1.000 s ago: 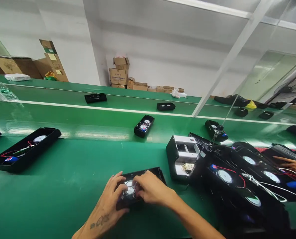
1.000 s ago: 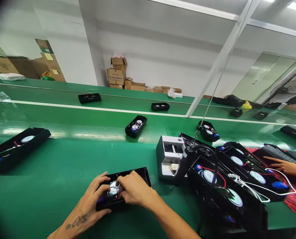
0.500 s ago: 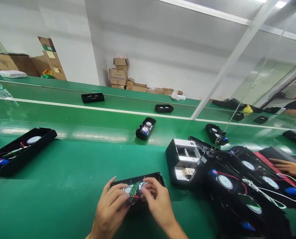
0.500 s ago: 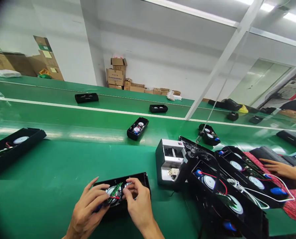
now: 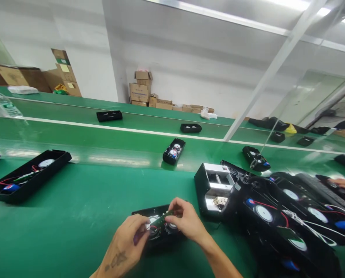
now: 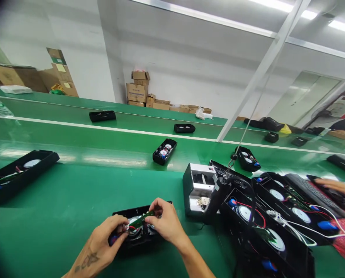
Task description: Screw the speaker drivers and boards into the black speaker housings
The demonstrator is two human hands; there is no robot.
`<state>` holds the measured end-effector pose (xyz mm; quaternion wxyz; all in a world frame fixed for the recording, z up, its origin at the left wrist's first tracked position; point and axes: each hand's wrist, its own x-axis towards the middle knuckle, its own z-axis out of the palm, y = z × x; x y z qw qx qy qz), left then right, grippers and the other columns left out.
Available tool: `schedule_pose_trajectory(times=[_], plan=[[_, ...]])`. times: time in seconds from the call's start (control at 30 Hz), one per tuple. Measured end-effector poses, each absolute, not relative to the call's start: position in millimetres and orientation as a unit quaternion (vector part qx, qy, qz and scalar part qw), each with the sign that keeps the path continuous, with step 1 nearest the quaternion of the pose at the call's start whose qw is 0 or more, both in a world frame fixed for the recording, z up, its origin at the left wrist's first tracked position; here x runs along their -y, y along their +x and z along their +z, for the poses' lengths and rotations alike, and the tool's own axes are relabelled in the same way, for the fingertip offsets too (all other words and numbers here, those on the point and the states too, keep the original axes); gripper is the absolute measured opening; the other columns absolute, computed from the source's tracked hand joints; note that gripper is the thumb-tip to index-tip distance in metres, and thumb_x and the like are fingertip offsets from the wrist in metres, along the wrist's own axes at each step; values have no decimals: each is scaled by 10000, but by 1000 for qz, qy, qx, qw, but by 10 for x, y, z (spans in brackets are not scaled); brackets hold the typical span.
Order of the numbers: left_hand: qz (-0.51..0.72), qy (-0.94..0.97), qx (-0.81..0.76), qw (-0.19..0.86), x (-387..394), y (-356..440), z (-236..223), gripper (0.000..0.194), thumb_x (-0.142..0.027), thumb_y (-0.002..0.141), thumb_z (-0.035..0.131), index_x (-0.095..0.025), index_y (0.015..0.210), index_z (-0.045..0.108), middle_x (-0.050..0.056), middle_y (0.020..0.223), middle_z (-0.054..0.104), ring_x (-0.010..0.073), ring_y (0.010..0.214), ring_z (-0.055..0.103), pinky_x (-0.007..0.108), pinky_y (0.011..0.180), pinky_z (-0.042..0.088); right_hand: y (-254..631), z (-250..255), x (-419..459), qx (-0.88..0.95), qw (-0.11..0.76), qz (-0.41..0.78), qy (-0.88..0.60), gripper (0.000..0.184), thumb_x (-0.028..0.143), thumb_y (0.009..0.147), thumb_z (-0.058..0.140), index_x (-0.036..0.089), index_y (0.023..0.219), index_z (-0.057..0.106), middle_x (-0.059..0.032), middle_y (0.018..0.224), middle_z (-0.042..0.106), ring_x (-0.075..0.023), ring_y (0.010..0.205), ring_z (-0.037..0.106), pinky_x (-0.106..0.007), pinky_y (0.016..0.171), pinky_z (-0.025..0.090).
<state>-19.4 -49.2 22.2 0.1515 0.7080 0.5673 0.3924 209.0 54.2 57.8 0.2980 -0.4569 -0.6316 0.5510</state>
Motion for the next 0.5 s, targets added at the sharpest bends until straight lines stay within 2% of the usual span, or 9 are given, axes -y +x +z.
schedule_pose_trajectory(times=[0.07, 0.1, 0.17, 0.23, 0.27, 0.33, 0.4, 0.5], plan=[[392, 692, -577, 186, 506, -167, 232, 362, -320, 870, 770, -282, 1211, 651, 6, 1020, 736, 173, 835, 731, 261, 711, 634, 2143, 553, -473, 621, 305, 559, -457, 215, 248, 680, 759, 214, 802, 586, 24, 806, 629, -163, 754, 597, -286, 718, 468], [390, 680, -587, 201, 503, -154, 237, 358, -353, 867, 784, -280, 1195, 659, 7, 1016, 737, 174, 831, 731, 256, 688, 632, 2163, 542, -438, 611, 304, 571, -457, 228, 262, 683, 761, 219, 800, 570, 25, 795, 622, -170, 744, 606, -287, 696, 473], [392, 659, -606, 209, 482, -130, 239, 155, -400, 947, 716, -268, 1023, 687, -1, 942, 726, 167, 815, 718, 253, 678, 620, 2180, 528, -371, 605, 307, 567, -467, 219, 275, 710, 754, 226, 807, 565, 23, 769, 616, -184, 716, 620, -297, 662, 485], [408, 669, -594, 181, 454, -114, 220, 213, -392, 1018, 629, -252, 861, 670, -8, 861, 705, 167, 838, 706, 299, 816, 627, 2166, 535, -311, 652, 320, 494, -478, 114, 261, 802, 708, 221, 894, 653, -11, 844, 656, -206, 775, 651, -337, 728, 523], [416, 689, -571, 160, 441, -112, 202, 226, -367, 1026, 620, -249, 839, 668, -11, 847, 703, 169, 869, 704, 344, 929, 614, 2150, 547, -287, 689, 325, 439, -476, 122, 246, 860, 666, 223, 974, 706, -34, 914, 674, -217, 828, 663, -362, 789, 535], [419, 730, -526, 120, 419, -119, 153, 163, -307, 1010, 646, -253, 861, 685, -19, 826, 702, 177, 917, 700, 422, 1075, 557, 2115, 581, -263, 745, 322, 357, -462, 255, 208, 947, 584, 240, 1128, 760, -65, 1044, 680, -228, 927, 674, -397, 897, 535], [405, 743, -527, 80, 396, -136, 107, 126, -272, 994, 655, -259, 876, 696, -19, 799, 699, 204, 975, 703, 464, 1081, 551, 2101, 620, -278, 747, 313, 367, -458, 268, 144, 928, 601, 236, 1100, 784, -63, 1054, 680, -226, 960, 684, -388, 913, 537], [389, 717, -577, 27, 355, -147, 83, 147, -272, 982, 630, -261, 846, 686, -9, 689, 646, 284, 1074, 704, 559, 1051, 565, 2150, 669, -338, 738, 301, 422, -431, 282, -13, 787, 641, 211, 902, 767, -32, 1009, 698, -199, 962, 691, -324, 865, 533]])
